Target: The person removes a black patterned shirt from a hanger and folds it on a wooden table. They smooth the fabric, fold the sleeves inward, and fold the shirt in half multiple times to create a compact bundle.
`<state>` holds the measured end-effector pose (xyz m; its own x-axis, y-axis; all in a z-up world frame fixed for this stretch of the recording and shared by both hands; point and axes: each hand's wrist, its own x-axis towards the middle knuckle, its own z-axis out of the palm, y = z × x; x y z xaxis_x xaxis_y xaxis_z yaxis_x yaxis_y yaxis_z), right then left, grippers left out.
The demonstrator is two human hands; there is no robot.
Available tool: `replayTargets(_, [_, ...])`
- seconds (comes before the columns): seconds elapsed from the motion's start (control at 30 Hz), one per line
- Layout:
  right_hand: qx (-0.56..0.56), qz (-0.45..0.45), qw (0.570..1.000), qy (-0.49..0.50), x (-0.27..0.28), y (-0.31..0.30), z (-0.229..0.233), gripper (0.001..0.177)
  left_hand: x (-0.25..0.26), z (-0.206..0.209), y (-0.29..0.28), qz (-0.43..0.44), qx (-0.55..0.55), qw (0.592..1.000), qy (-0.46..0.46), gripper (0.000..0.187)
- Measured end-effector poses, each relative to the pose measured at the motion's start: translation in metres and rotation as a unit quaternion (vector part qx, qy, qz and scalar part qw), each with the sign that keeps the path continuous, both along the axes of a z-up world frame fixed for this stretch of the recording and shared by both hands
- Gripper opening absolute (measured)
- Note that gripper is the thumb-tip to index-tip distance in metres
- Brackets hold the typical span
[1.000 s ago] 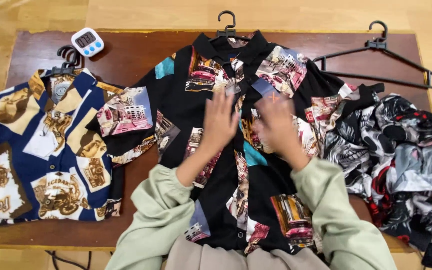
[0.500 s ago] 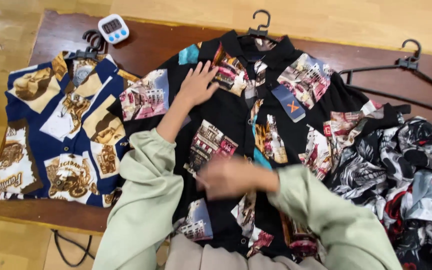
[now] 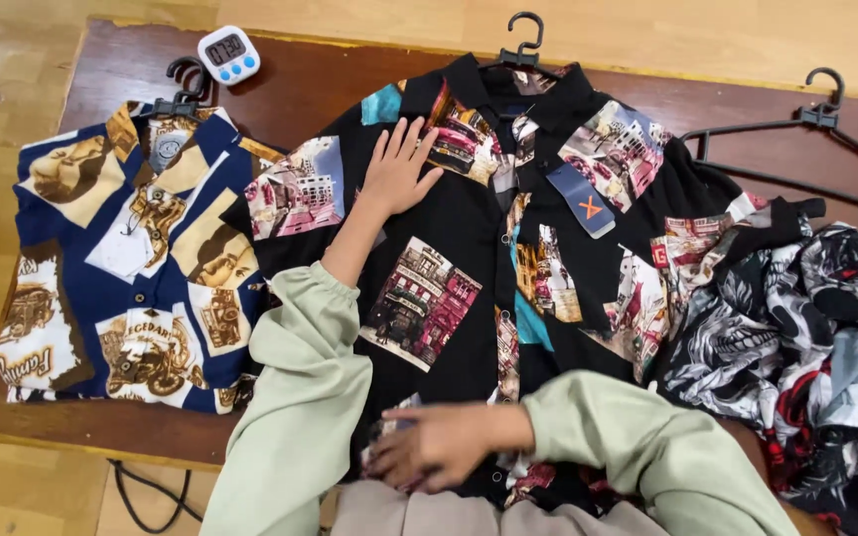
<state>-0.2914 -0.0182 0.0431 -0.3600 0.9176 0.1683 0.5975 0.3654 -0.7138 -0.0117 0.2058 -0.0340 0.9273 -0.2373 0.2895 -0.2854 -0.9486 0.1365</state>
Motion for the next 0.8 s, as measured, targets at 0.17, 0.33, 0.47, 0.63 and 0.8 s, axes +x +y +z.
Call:
replayTargets(0.17, [0.11,-0.304,0.933,-0.156,0.161,0.032,-0.021,0.041,0.004,0.003,0.002,0.002,-0.005,0.999,0.039,0.071])
replayTargets(0.33, [0.175,-0.432,0.817,-0.339,0.155,0.041,-0.004,0.075,0.008,0.006,0.004,0.016,-0.008,0.996,0.087,0.071])
replayTargets(0.47, [0.25,-0.261,0.928,-0.092,0.022,0.036,-0.019,0.073,0.003,0.004,0.001,0.014,-0.021,0.996,0.084,0.07])
replayTargets(0.63, [0.196,-0.08,0.977,0.019,0.009,0.028,-0.03,0.048,-0.018,0.028,0.045,-0.077,-0.253,0.964,0.004,0.024])
replayTargets(0.8, [0.331,-0.403,0.819,-0.24,0.157,0.021,-0.004,0.041,-0.087,0.05,0.145,0.271,0.041,0.95,-0.148,0.05])
